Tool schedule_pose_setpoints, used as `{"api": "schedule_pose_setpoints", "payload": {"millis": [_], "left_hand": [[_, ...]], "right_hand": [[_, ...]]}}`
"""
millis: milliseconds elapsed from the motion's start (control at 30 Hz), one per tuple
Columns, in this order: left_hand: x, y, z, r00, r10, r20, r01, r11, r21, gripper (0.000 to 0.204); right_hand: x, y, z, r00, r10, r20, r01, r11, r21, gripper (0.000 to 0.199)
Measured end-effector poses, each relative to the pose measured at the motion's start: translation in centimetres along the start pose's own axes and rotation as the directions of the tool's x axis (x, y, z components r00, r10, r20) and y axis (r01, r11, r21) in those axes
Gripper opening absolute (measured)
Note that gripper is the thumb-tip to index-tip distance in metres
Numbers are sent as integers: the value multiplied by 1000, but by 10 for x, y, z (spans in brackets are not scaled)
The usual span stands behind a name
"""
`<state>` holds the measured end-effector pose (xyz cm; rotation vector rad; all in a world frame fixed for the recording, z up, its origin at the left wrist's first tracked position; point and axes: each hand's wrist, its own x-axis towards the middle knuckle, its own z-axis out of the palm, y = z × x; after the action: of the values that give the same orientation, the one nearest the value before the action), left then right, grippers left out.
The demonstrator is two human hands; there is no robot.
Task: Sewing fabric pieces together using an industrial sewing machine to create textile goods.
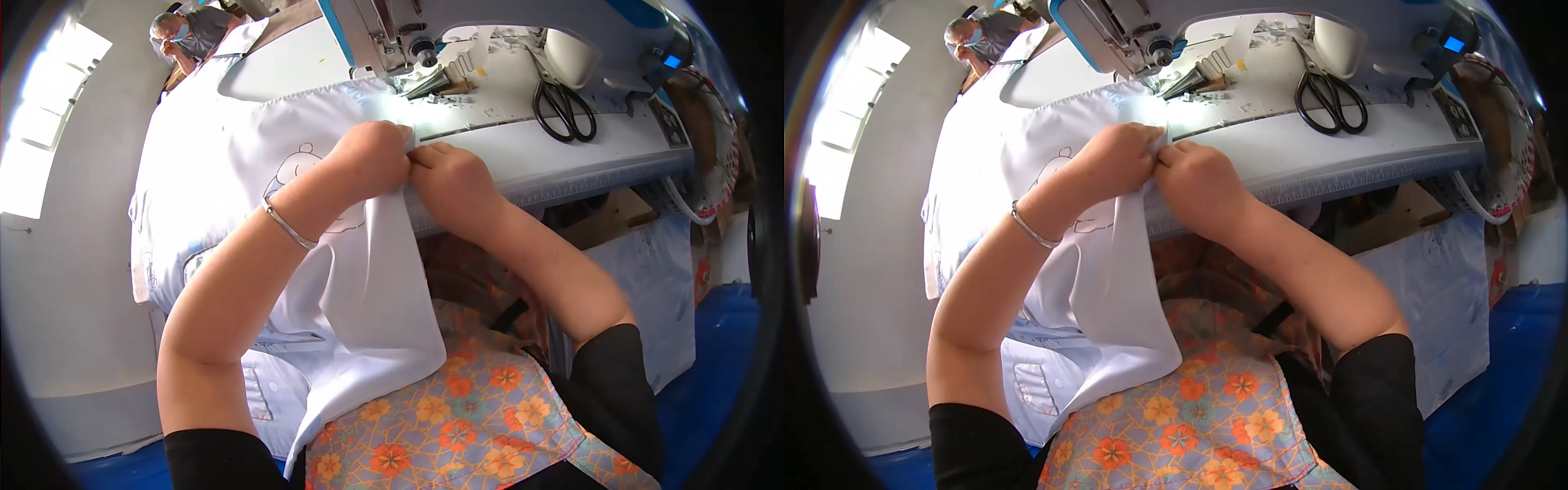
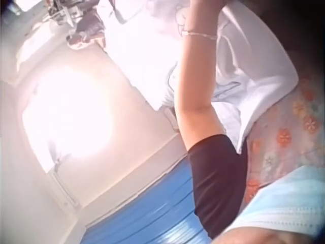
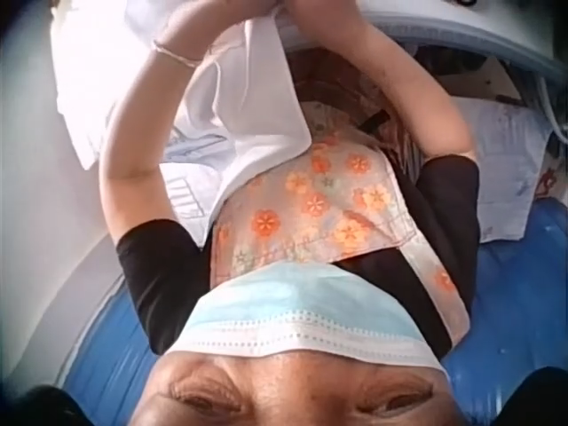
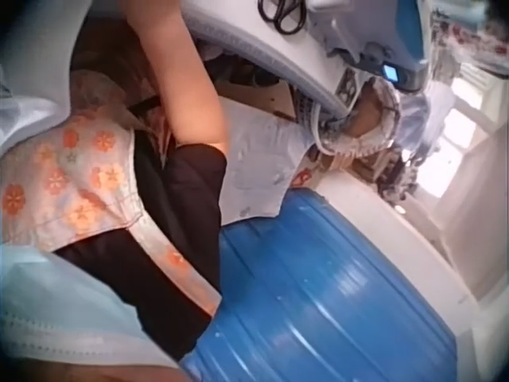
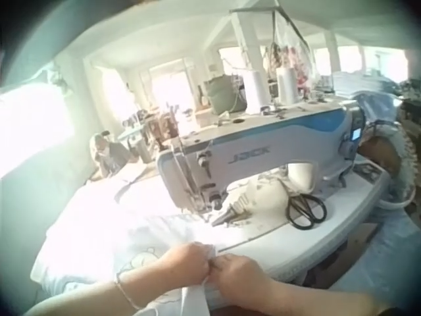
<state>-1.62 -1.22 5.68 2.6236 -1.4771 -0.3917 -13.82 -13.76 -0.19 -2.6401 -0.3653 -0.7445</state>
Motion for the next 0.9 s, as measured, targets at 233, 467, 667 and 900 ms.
{"api": "schedule_pose_setpoints", "payload": {"millis": [233, 467, 667, 900], "left_hand": [[7, -2, 0, 1000, 15, 0, -15, 1000, -19, 34], [30, -11, -7, 998, 7, -61, -9, 1000, -28, 22], [18, -4, -13, 999, 4, 37, 3, 982, -190, 18], [29, -16, -14, 992, 32, -121, -53, 982, -179, 18]], "right_hand": [[7, 12, 2, 996, -30, -78, 32, 999, 22, 11], [21, 27, 4, 1000, 9, -30, -6, 996, 88, 14], [11, 23, 5, 999, -30, -20, 31, 999, 19, 22], [25, 30, 11, 998, 25, 49, -26, 999, 21, 24]]}}
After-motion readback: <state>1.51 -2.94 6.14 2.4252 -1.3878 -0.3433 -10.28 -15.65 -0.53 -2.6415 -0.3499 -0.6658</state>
